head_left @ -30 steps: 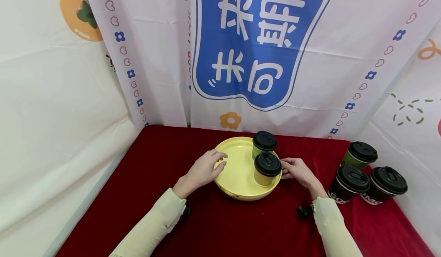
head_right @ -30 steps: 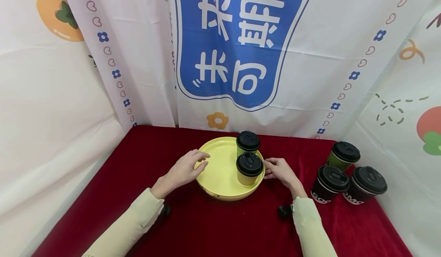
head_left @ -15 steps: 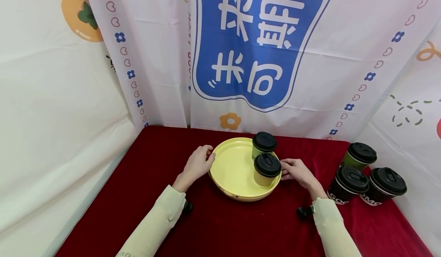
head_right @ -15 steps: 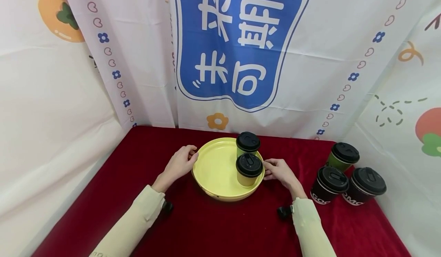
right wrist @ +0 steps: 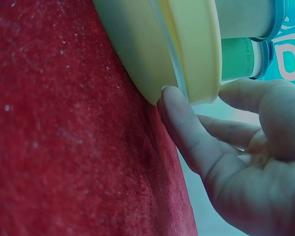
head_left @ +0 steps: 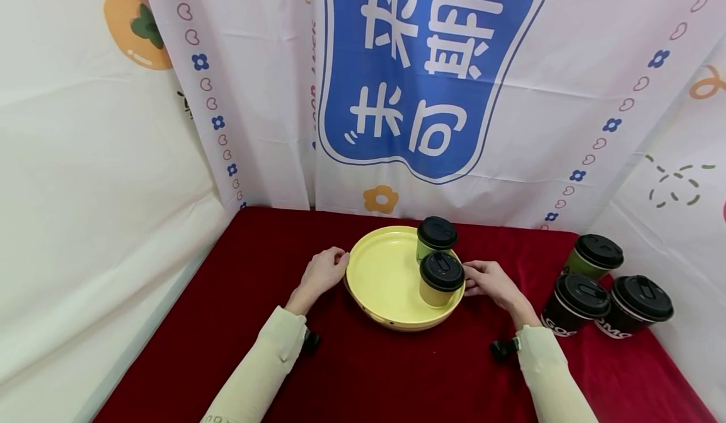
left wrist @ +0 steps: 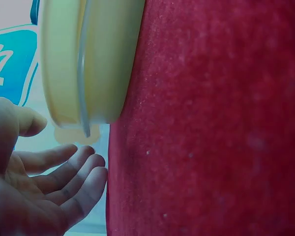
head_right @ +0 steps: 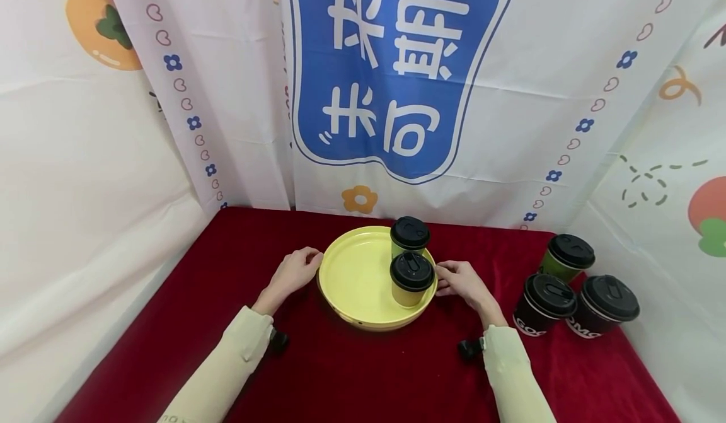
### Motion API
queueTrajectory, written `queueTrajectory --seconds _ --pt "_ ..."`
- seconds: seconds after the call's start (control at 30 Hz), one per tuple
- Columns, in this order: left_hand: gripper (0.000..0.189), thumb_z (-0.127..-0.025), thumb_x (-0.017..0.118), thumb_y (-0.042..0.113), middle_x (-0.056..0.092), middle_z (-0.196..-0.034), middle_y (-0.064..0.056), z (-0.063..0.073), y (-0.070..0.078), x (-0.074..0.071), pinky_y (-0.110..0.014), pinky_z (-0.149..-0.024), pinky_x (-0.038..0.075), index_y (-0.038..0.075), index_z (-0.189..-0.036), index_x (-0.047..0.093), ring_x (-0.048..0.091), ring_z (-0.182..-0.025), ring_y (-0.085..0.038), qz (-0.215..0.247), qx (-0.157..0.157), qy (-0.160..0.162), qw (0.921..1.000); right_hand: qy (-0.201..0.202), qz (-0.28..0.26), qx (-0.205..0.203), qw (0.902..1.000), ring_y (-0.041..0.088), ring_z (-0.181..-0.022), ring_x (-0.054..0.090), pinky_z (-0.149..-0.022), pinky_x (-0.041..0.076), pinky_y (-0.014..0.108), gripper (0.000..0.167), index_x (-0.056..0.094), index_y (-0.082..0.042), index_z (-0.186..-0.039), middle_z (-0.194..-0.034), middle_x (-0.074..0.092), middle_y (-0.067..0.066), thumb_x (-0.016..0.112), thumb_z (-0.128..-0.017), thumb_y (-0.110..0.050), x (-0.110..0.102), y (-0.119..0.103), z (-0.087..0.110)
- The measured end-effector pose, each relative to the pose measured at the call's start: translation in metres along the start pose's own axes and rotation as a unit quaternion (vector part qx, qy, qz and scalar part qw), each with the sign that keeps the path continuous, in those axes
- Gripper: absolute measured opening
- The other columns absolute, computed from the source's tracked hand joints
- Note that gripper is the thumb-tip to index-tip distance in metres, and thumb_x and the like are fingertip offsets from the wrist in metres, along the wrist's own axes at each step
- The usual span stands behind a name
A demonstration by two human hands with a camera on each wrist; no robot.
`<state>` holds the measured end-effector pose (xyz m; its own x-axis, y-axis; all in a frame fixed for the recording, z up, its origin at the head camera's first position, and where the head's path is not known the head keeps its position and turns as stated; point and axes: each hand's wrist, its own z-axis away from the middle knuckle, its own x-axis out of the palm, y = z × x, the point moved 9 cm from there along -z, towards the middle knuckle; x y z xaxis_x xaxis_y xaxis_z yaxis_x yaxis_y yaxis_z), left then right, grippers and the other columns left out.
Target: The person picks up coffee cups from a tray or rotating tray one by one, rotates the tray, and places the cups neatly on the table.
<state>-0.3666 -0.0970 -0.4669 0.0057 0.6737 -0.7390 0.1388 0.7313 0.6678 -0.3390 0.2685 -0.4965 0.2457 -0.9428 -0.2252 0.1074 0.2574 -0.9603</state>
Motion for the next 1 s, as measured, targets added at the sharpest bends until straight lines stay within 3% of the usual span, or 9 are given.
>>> queueTrajectory --seconds 0.37,0.53,0.63,0.8,0.9,1.0 --pt "0.038 -0.101 0.048 0.036 0.069 -0.098 -0.004 0.000 -0.007 0.009 -0.028 -0.063 0.046 0.011 -0.124 0.065 0.057 -0.067 -0.015 0.036 -0.029 -0.031 0.9984 0.002 0.002 -0.002 1.0000 0.015 -0.079 0.071 -0.075 0.060 0.036 0.046 0.051 0.015 -0.130 -0.092 0.070 0.004 0.054 -0.102 -0.022 0.000 -0.002 0.000" --pt "0.040 -0.101 0.047 0.036 0.066 -0.076 -0.003 0.000 -0.009 0.012 -0.027 -0.054 0.042 0.011 -0.126 0.066 0.049 -0.053 -0.015 0.058 -0.037 -0.041 0.9968 0.015 0.016 -0.006 0.9997 0.011 -0.083 0.069 -0.077 0.059 0.033 0.046 0.052 0.014 -0.130 -0.100 0.070 0.007 0.054 -0.102 -0.023 -0.003 -0.004 0.001" --pt "0.040 -0.101 0.047 0.035 0.061 -0.066 -0.004 0.000 -0.010 0.014 -0.026 -0.050 0.039 0.011 -0.127 0.065 0.043 -0.047 -0.013 0.066 -0.039 -0.047 0.9959 0.024 0.036 -0.008 0.9990 0.010 -0.089 0.068 -0.080 0.059 0.032 0.046 0.051 0.013 -0.132 -0.113 0.067 0.016 0.053 -0.102 -0.022 -0.007 -0.007 0.001" --pt "0.038 -0.101 0.046 0.036 0.061 -0.062 -0.004 0.000 -0.011 0.015 -0.026 -0.049 0.041 0.013 -0.123 0.067 0.048 -0.047 -0.014 0.078 -0.045 -0.052 0.9946 0.038 0.073 -0.013 0.9965 0.027 -0.109 0.063 -0.088 0.057 0.035 0.052 0.045 0.012 -0.139 -0.136 0.050 0.032 0.051 -0.103 -0.025 -0.015 -0.019 0.008" --pt "0.037 -0.101 0.047 0.036 0.063 -0.063 -0.005 0.000 -0.010 0.014 -0.027 -0.050 0.043 0.014 -0.121 0.068 0.053 -0.050 -0.016 0.081 -0.043 -0.051 0.9945 0.057 0.096 -0.021 0.9935 0.040 -0.120 0.057 -0.093 0.054 0.039 0.055 0.043 0.009 -0.142 -0.142 0.045 0.032 0.050 -0.104 -0.030 -0.023 -0.032 0.018" --pt "0.037 -0.101 0.047 0.036 0.063 -0.063 -0.005 0.001 -0.009 0.014 -0.027 -0.050 0.044 0.014 -0.121 0.069 0.055 -0.051 -0.017 0.080 -0.040 -0.050 0.9948 0.081 0.117 -0.036 0.9892 0.044 -0.122 0.055 -0.096 0.052 0.043 0.056 0.045 0.006 -0.142 -0.143 0.046 0.031 0.049 -0.103 -0.034 -0.030 -0.048 0.029"
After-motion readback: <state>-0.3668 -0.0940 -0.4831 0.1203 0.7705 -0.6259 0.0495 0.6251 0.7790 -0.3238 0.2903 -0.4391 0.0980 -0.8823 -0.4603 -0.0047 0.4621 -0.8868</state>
